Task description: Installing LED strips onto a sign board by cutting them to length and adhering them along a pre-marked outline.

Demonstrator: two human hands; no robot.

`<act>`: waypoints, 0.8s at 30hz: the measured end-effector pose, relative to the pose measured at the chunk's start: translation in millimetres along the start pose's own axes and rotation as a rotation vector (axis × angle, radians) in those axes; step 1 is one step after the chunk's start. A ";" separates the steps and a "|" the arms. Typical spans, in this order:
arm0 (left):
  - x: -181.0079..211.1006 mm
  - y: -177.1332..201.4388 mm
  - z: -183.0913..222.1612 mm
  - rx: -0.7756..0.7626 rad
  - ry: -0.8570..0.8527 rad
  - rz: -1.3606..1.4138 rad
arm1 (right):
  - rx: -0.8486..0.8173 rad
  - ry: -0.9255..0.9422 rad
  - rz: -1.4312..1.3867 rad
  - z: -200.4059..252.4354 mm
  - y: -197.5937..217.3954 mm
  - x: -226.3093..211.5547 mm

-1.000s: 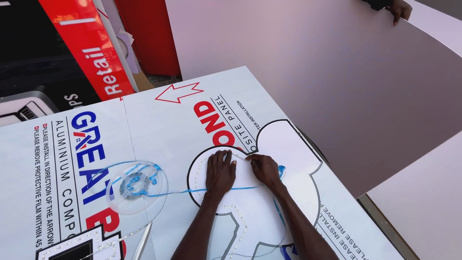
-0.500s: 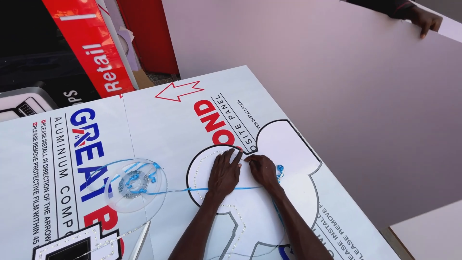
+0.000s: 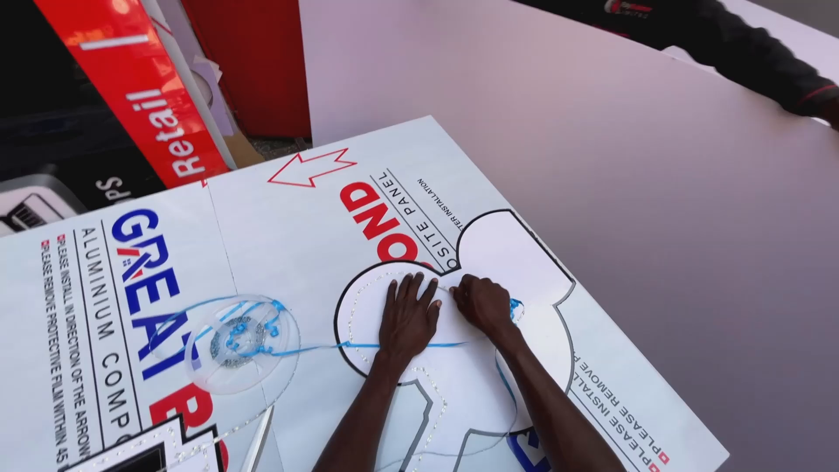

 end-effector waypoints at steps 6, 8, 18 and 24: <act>1.0 -3.6 1.2 -0.044 -0.031 -0.015 | 0.035 0.016 -0.057 6.4 8.3 7.8; -3.4 -6.3 0.0 -0.040 -0.049 -0.013 | 0.014 -0.002 -0.089 3.5 15.6 14.6; -8.6 -16.4 0.3 -0.022 -0.093 0.003 | -0.006 -0.011 -0.191 -12.3 23.2 26.3; -0.4 -23.3 -1.4 -0.027 -0.100 0.045 | 0.005 0.083 -0.082 -31.8 23.2 22.5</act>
Point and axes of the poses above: each hand's wrist, its own z-axis away from the middle knuckle, its own y-axis out of the back of the hand, x = y × z, the point moved 3 cm from there along -z, towards the middle knuckle, and after that the axes turned 6 degrees about -y, right-handed, at the moved point
